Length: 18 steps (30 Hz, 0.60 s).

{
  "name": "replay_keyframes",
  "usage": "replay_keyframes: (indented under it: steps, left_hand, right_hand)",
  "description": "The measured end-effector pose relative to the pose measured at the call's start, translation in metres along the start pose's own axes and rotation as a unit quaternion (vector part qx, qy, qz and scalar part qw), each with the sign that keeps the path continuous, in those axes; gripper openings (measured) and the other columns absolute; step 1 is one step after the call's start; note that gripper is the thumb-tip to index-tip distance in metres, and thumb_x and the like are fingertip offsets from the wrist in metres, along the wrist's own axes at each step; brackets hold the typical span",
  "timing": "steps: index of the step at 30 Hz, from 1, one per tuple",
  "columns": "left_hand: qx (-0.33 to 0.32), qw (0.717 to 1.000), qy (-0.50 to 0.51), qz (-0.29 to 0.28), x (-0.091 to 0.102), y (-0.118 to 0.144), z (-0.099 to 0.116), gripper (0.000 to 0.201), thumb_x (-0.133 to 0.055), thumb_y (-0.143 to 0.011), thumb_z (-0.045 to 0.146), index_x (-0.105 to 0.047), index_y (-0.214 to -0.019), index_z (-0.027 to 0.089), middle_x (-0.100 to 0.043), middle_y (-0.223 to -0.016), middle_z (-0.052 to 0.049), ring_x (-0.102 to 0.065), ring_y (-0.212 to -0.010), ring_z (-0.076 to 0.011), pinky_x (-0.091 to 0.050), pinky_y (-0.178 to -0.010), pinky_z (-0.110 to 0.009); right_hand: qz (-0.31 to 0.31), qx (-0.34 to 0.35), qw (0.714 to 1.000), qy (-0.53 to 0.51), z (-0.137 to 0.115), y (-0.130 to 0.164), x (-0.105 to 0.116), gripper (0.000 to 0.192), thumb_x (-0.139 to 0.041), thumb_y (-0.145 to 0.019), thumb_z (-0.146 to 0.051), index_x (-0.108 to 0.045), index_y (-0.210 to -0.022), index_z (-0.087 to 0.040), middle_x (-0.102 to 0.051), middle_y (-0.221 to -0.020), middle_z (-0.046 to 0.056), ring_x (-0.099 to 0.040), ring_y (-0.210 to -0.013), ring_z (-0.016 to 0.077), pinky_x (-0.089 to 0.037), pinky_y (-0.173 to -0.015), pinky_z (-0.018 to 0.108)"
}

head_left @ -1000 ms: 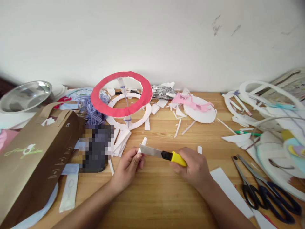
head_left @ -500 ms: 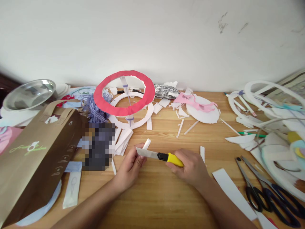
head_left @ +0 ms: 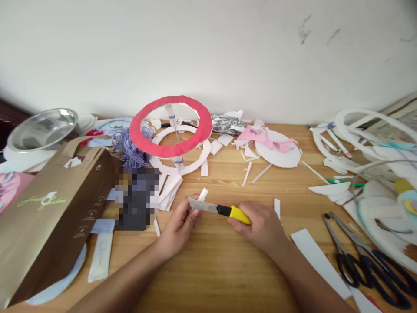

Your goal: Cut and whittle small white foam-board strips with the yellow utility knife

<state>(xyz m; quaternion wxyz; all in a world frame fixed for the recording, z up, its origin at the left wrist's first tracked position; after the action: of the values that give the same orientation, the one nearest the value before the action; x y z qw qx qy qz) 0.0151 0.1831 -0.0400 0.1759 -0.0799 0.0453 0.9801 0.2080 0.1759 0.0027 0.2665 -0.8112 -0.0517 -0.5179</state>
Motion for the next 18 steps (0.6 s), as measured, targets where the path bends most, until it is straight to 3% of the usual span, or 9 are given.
replay_keyframes:
  steps: [6,13,18]
  left_hand:
    - [0.011,1.000,-0.008,-0.001,0.000,-0.001,0.003,0.029,-0.049,-0.098,0.038,-0.051,-0.119,0.019,-0.039,-0.070,0.005,-0.037,-0.061,-0.0090,-0.030,-0.055,-0.021]
    - [0.004,1.000,-0.020,-0.006,-0.004,-0.006,0.013,0.025,-0.047,-0.099,0.038,-0.052,-0.113,0.018,-0.038,-0.068,0.006,-0.036,-0.059,-0.0083,-0.029,-0.054,-0.021]
    - [0.008,0.999,-0.033,-0.010,-0.003,-0.005,0.007,0.022,-0.044,-0.100,0.037,-0.051,-0.112,0.019,-0.040,-0.072,0.005,-0.037,-0.060,-0.0082,-0.030,-0.056,-0.022]
  right_hand:
    - [-0.048,-0.012,0.999,-0.016,0.006,0.001,-0.007,0.037,-0.048,-0.095,-0.049,-0.055,-0.075,-0.020,-0.057,-0.061,-0.001,-0.054,-0.055,0.0137,-0.031,-0.053,0.027]
    - [0.018,-0.004,0.999,0.052,0.007,0.002,-0.003,0.038,-0.051,-0.095,-0.049,-0.053,-0.071,-0.020,-0.054,-0.060,0.000,-0.052,-0.058,0.0150,-0.032,-0.056,0.027]
    - [0.012,-0.012,0.999,0.046,0.008,0.003,-0.005,0.039,-0.049,-0.096,-0.050,-0.052,-0.071,-0.020,-0.053,-0.059,-0.001,-0.052,-0.057,0.0140,-0.032,-0.056,0.027]
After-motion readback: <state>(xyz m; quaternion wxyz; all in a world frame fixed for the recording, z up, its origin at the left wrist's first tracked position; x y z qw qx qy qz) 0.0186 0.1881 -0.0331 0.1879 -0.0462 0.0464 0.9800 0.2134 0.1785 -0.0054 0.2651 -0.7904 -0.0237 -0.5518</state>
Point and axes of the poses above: each hand's wrist, its own y-axis away from the middle knuckle, its own x-axis out of the back of the hand, z = x × y, the point moved 7 cm from there along -y, towards the middle knuckle
